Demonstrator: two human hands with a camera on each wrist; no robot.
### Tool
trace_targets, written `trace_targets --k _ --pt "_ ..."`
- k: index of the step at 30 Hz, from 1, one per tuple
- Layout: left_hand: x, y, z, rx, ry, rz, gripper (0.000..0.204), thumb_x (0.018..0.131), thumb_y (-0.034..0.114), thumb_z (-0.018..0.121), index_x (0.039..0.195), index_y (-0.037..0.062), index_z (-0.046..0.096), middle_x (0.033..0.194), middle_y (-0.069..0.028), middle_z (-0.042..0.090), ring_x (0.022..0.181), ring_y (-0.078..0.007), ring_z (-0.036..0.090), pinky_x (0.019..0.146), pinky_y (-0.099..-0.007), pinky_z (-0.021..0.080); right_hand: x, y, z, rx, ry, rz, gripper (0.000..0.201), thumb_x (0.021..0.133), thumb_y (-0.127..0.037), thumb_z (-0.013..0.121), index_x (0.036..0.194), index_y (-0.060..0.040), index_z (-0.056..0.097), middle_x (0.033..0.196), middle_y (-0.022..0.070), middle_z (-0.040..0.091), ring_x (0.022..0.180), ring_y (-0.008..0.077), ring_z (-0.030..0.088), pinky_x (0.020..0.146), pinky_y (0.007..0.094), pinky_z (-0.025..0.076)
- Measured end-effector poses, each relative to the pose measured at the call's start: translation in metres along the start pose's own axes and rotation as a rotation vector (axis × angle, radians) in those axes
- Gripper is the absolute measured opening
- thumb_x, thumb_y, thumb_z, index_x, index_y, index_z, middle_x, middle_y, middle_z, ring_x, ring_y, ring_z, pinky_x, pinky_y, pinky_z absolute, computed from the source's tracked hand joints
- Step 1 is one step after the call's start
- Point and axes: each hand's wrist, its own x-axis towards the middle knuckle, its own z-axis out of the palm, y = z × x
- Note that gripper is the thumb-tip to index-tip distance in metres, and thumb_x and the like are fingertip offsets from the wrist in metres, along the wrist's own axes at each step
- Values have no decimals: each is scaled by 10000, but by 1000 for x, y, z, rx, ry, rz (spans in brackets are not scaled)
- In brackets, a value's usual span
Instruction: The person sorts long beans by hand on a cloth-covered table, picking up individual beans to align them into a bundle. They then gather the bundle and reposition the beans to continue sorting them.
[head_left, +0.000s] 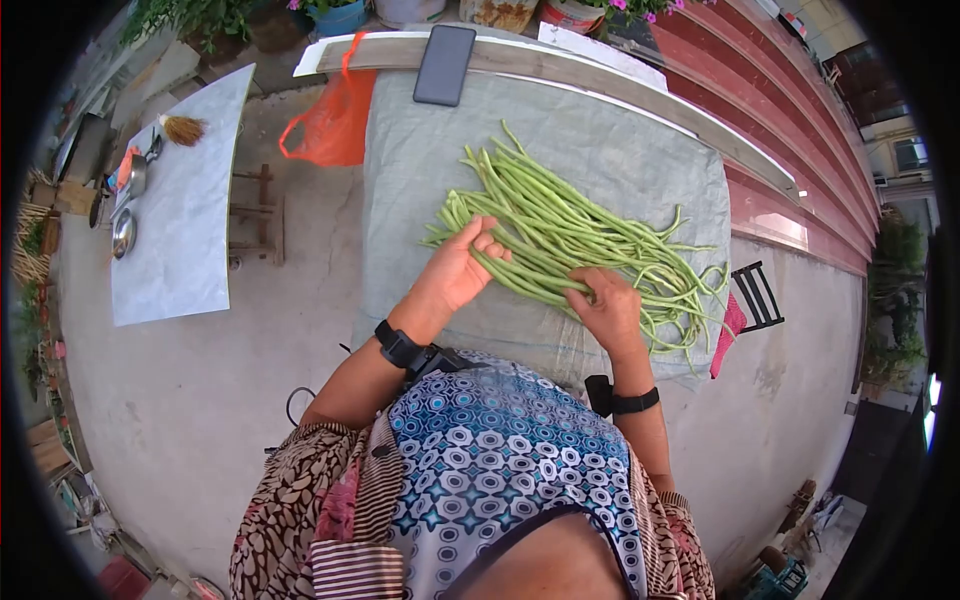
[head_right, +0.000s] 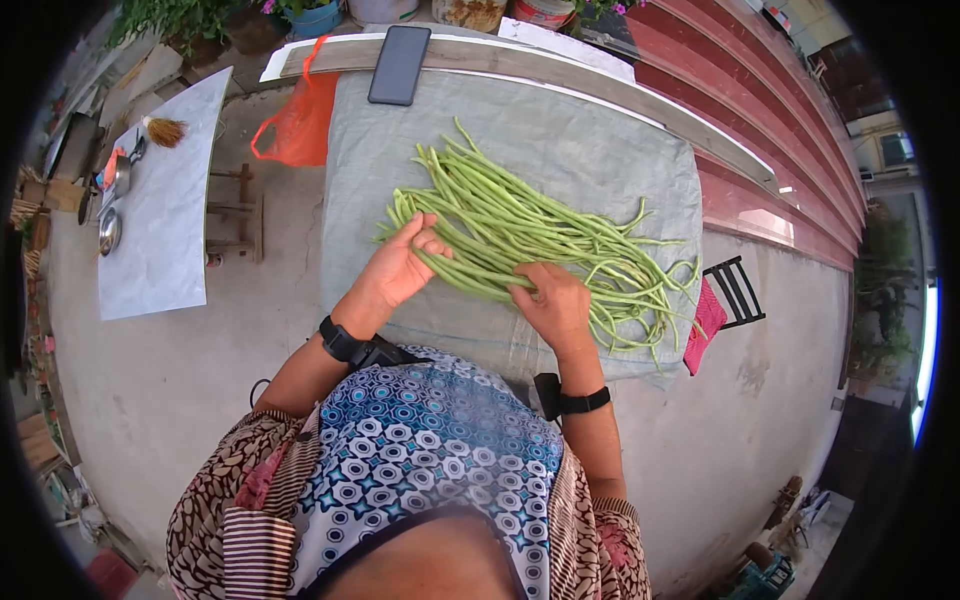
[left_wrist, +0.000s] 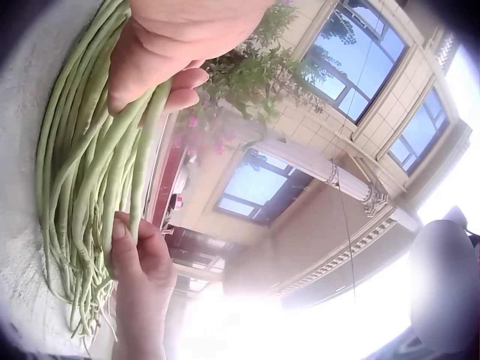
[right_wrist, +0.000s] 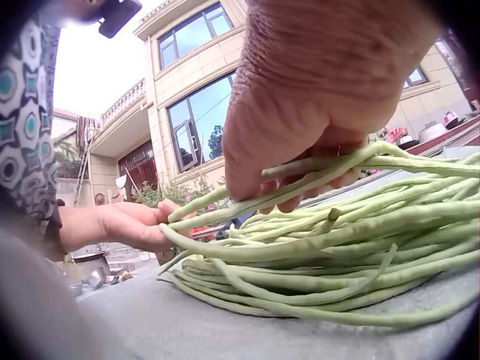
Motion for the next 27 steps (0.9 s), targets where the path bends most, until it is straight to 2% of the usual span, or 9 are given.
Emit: trace_targets --k 5,8,11,12,14,17,19,21,27 --pt "-5 5 -9 -72 123 21 221 1011 243 457 1000 46 557 607 30 468 646 -146 508 819 -356 468 3 45 -39 -401 62 -8 196 716 -136 707 909 -156 676 799 39 651 771 239 624 708 356 474" --pt "1 10 -30 -95 132 47 220 1010 245 458 1015 47 554 624 26 472 645 -156 504 789 -378 475 0 82 -65 -588 95 149 288 717 -103 690 999 -157 663 889 68 667 863 241 627 805 343 459" --pt "0 9 -30 -76 173 53 214 1009 236 459 1021 46 558 645 19 484 653 -162 508 781 -375 476 -12 87 -95 -713 -158 246 348 732 -88 683 1076 -115 634 983 108 661 938 268 618 854 358 456" --pt "-1 8 -25 -54 190 61 212 1009 231 459 1024 45 560 659 14 490 658 -164 510 782 -374 477 -9 86 -94 -504 -137 211 347 739 -91 683 1082 -99 630 996 117 657 947 277 616 865 366 454" --pt "-1 6 -20 -27 217 72 204 1005 227 468 1028 50 567 692 7 516 677 -165 525 791 -369 480 8 80 -84 -82 -88 136 348 752 -98 684 1093 -68 622 1022 133 648 965 297 611 886 383 450" --pt "0 6 -14 12 271 72 190 995 226 489 1034 63 578 753 2 563 728 -166 560 809 -361 489 38 25 -33 143 -7 103 317 770 -150 697 1063 -54 624 989 112 641 984 296 589 855 417 450" --pt "-2 6 -9 58 337 69 183 992 221 496 1039 66 579 801 -3 581 773 -168 577 815 -364 497 50 3 6 -187 8 -158 322 756 -185 712 1052 -86 636 957 91 627 947 268 581 825 412 439" --pt "-2 4 -19 48 259 67 184 989 222 501 1047 66 578 856 -13 610 806 -171 590 812 -361 503 63 -9 40 -221 102 -248 290 731 -209 716 994 -112 642 920 77 600 896 258 560 804 406 419" --pt "-13 1 -9 81 271 81 214 991 215 494 1113 47 544 1085 -91 640 857 -186 608 808 -350 513 76 -13 68 -313 140 -201 211 702 -212 691 869 -115 607 875 73 578 835 277 545 785 419 402"
